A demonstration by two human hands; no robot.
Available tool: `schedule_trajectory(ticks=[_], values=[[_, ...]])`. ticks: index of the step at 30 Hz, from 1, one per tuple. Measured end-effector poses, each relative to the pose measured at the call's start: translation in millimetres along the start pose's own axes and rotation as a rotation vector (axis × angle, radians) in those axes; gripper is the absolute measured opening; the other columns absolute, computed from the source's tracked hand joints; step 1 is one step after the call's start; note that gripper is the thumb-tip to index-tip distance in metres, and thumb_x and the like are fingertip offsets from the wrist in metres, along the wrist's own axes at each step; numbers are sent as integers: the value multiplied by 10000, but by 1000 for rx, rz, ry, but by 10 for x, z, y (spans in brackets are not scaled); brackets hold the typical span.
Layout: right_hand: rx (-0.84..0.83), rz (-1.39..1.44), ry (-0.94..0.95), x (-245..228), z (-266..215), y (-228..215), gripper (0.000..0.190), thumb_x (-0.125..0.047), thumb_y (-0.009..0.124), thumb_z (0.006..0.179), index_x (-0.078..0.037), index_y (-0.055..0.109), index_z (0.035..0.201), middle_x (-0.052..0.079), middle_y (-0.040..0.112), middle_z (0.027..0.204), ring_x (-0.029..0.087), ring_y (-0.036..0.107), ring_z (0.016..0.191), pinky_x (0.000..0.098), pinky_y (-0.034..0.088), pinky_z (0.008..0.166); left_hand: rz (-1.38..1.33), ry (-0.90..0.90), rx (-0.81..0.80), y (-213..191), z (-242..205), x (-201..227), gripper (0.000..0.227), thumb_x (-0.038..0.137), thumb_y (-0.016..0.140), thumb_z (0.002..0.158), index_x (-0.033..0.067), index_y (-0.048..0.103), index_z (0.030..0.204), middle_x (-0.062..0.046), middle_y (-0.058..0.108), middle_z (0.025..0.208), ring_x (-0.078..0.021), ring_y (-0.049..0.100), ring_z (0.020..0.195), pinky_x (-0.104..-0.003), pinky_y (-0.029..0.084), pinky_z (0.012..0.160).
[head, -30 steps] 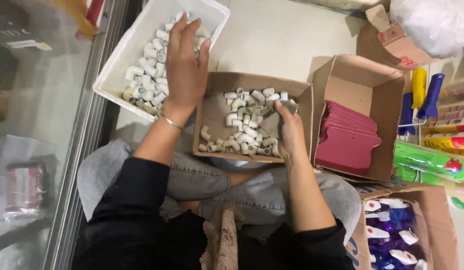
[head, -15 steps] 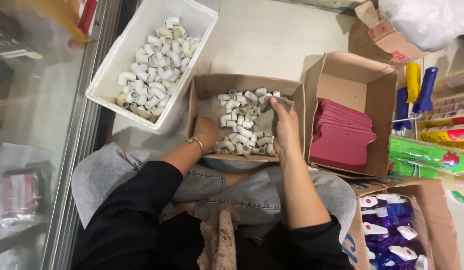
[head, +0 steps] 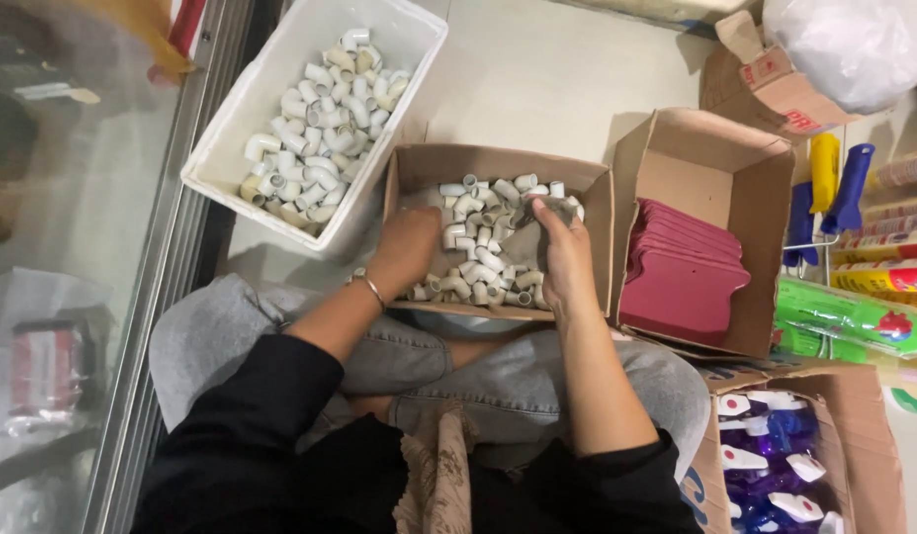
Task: The person sits cross-legged on the floor and repeatedly picks up small white plastic pipe fittings from a cardboard box. Using a grey cloth, they wipe each fitting individually and place it into a white plastic bin to the left. The process continues for the duration of the clip.
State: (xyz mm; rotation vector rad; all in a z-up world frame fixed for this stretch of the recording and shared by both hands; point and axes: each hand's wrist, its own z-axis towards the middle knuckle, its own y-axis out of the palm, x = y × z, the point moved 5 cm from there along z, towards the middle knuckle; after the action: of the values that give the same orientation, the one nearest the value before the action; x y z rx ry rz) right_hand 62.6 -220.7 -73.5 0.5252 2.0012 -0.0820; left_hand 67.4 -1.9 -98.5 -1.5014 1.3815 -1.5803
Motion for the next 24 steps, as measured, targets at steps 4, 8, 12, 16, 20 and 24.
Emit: schedule_trajectory(ticks=[4,8,12,16,20,24], values=[[-18,-15,-24,18,33,41,229,-209,782,872,-121,756,1082,153,761,955,310,771,838,479,641,713,231,25,-9,146,-31,65,143,44,623,909,45,762,942,-143,734,864,-283,730,827,-411,550,752],[-33,-58,-38,68,42,29,219,-198,781,876,-117,762,1079,145,758,945,300,769,839,467,640,711,369,38,-75,531,4,32,132,58,632,887,45,754,935,-138,710,868,-275,722,775,-396,537,682],[-54,-75,-59,80,3,60,215,-185,769,887,-117,763,1091,135,761,961,282,768,851,452,641,722,306,-11,-133,835,147,-120,131,86,658,873,31,741,959,-150,705,875,-278,732,777,-417,553,674],[-66,-94,-80,35,-54,110,226,-199,752,904,-109,756,1111,132,755,990,281,761,889,460,635,753,-141,-92,-117,5,-56,220,270,94,659,902,-76,679,1111,-270,692,1036,-438,717,968,-523,563,819],[-307,-413,-469,-339,-591,551,269,-194,704,956,-95,698,1207,196,659,1188,377,618,1132,546,498,967,-1033,-252,-15,-57,-70,353,491,326,559,1012,-60,574,1315,-306,598,1288,-462,549,1265,-549,408,1080],[-483,-841,-916,-376,-997,803,386,-16,542,987,-120,629,1349,272,532,1413,514,488,1333,614,391,1106,-1223,-227,56,-358,-304,437,453,265,459,1054,-53,591,1349,-317,607,1321,-436,520,1304,-549,390,1112]])
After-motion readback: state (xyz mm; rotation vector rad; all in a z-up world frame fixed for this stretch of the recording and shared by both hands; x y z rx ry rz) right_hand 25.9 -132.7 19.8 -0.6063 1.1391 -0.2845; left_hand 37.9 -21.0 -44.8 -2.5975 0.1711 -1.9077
